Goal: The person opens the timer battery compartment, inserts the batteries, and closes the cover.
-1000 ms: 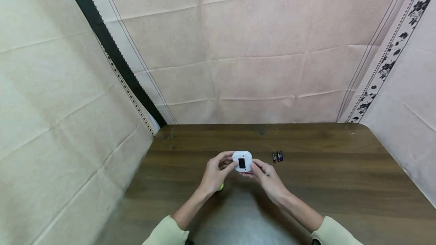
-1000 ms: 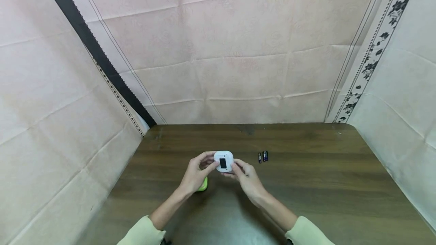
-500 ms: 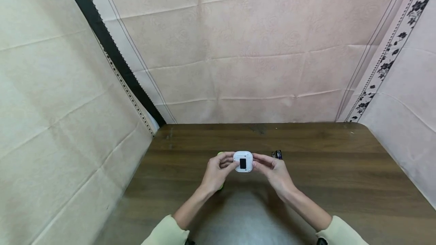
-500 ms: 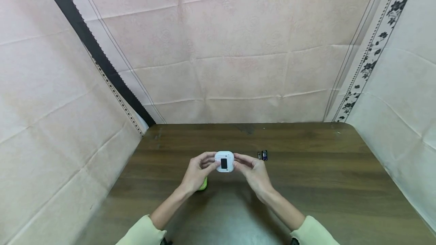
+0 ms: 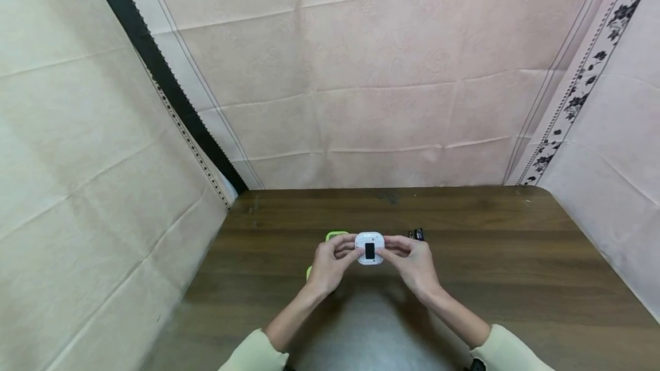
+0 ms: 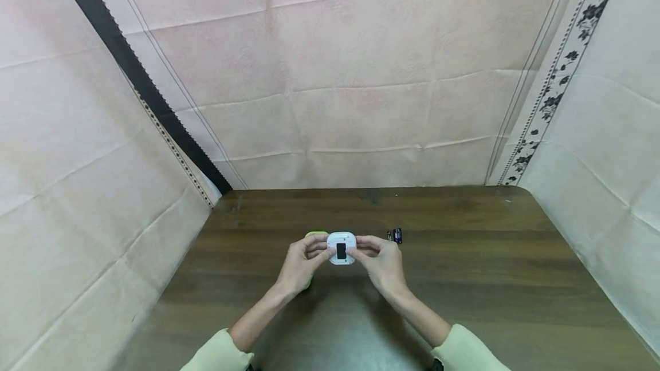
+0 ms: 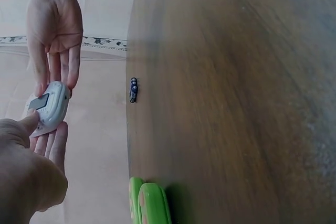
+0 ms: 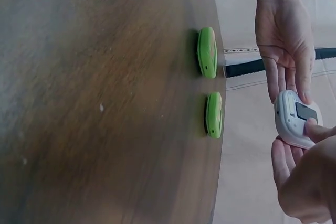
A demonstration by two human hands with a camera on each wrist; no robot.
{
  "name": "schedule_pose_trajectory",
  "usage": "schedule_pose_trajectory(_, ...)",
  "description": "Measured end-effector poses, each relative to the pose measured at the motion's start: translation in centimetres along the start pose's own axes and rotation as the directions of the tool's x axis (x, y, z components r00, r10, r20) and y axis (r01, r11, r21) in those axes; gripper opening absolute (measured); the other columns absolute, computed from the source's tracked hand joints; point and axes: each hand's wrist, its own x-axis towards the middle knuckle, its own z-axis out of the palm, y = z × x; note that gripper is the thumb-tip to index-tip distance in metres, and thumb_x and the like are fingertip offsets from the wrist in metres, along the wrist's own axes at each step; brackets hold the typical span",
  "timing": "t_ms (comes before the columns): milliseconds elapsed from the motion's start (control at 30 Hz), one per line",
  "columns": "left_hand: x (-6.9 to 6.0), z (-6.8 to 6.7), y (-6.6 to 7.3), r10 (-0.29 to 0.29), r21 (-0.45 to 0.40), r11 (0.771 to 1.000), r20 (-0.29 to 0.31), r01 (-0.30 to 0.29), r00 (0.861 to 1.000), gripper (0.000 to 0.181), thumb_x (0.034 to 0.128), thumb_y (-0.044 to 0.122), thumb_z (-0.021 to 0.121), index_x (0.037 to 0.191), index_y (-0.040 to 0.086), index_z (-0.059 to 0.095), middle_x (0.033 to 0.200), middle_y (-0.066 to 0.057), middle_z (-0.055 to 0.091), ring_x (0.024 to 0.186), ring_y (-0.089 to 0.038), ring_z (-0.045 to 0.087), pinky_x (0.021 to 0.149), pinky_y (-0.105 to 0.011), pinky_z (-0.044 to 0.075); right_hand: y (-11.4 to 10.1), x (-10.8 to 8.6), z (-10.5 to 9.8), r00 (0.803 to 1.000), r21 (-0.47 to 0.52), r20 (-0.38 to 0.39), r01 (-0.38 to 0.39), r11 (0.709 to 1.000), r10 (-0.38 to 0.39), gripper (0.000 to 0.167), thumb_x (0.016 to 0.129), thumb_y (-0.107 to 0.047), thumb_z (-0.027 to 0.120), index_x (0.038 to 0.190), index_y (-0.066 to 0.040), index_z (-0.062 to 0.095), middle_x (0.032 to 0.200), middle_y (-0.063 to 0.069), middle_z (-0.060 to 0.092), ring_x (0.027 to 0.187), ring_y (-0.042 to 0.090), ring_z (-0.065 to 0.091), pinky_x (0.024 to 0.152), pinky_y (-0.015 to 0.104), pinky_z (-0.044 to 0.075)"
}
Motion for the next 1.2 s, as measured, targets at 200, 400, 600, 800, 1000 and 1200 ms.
schedule_pose_trajectory(200, 0.0, 0.1, 0.3, -0.003, 0.023, 1.0, -0.013, 0.004, 1.0, 0.029, 0.0964, 0.011, 0.081, 0.122, 0.0, 0.074, 0.107, -0.013, 0.079, 0.1, -0.027, 0.077, 0.086, -0.028, 0.062, -0.2, 0.1, 0.1, 0.997, -0.092, -0.039, 0.061, 0.994, -0.065, 0.025, 0.092, -0.007, 0.084, 0.116, -0.002, 0.08, 0.105, 0.012, 0.08, 0.094, 0.023, 0.078, 0.077, 0.024, 0.062)
schedule_pose_trajectory(400, 0.1, 0.2, 0.4, 0.009, 0.04, 0.999, -0.029, -0.008, 1.0, 0.028, 0.0953, 0.01, 0.082, 0.121, 0.0, 0.074, 0.105, -0.013, 0.08, 0.099, -0.027, 0.078, 0.085, -0.029, 0.062, -0.4, 0.2, -0.2, 0.997, -0.083, -0.028, 0.063, 0.995, -0.066, 0.024, 0.094, -0.005, 0.081, 0.116, 0.001, 0.08, 0.109, 0.017, 0.079, 0.096, 0.027, 0.078, 0.082, 0.036, 0.064)
schedule_pose_trajectory(600, 0.2, 0.3, 0.4, -0.001, 0.041, 0.999, -0.027, 0.002, 1.0, 0.028, 0.0943, 0.01, 0.083, 0.119, 0.001, 0.075, 0.104, -0.013, 0.08, 0.098, -0.026, 0.078, 0.085, -0.027, 0.062, -0.6, 0.0, -1.2, 0.998, 0.033, -0.014, -0.059, 0.998, 0.06, 0.027, 0.093, -0.008, 0.082, 0.119, 0.001, 0.079, 0.114, 0.019, 0.077, 0.097, 0.025, 0.077, 0.088, 0.039, 0.062)
schedule_pose_trajectory(800, 0.2, 0.2, -0.1, -0.025, 0.031, 0.999, -0.04, 0.027, 0.999, 0.029, 0.094, 0.009, 0.083, 0.12, -0.001, 0.074, 0.103, -0.013, 0.08, 0.099, -0.026, 0.078, 0.085, -0.028, 0.062, -0.2, 0.3, -3.3, 0.99, 0.091, -0.103, -0.085, 0.992, 0.094, 0.03, 0.095, -0.01, 0.082, 0.12, 0.006, 0.076, 0.106, 0.018, 0.077, 0.085, 0.017, 0.076, 0.08, 0.028, 0.063)
schedule_pose_trajectory(1000, 0.1, -0.1, -0.4, -0.067, 0.048, 0.996, -0.041, 0.069, 0.997, 0.029, 0.0939, 0.01, 0.083, 0.12, 0.0, 0.074, 0.104, -0.012, 0.08, 0.1, -0.025, 0.078, 0.085, -0.028, 0.062, 1.8, 1.0, -6.1, 0.989, 0.029, -0.135, -0.055, 0.998, 0.058, 0.04, 0.095, -0.002, 0.08, 0.132, -0.002, 0.066, 0.101, 0.019, 0.077, 0.077, 0.012, 0.073, 0.07, 0.028, 0.062)
schedule_pose_trajectory(1200, 0.2, -0.3, -0.5, -0.079, 0.052, 0.995, -0.033, 0.081, 0.996, 0.029, 0.094, 0.012, 0.084, 0.119, 0.002, 0.075, 0.104, -0.01, 0.08, 0.099, -0.023, 0.078, 0.084, -0.026, 0.062, 4.5, 1.7, -8.5, 0.991, -0.059, -0.127, -0.041, 0.997, 0.033, 0.032, 0.094, 0.002, 0.079, 0.123, 0.008, 0.066, 0.098, 0.021, 0.076, 0.074, 0.012, 0.072, 0.064, 0.03, 0.063)
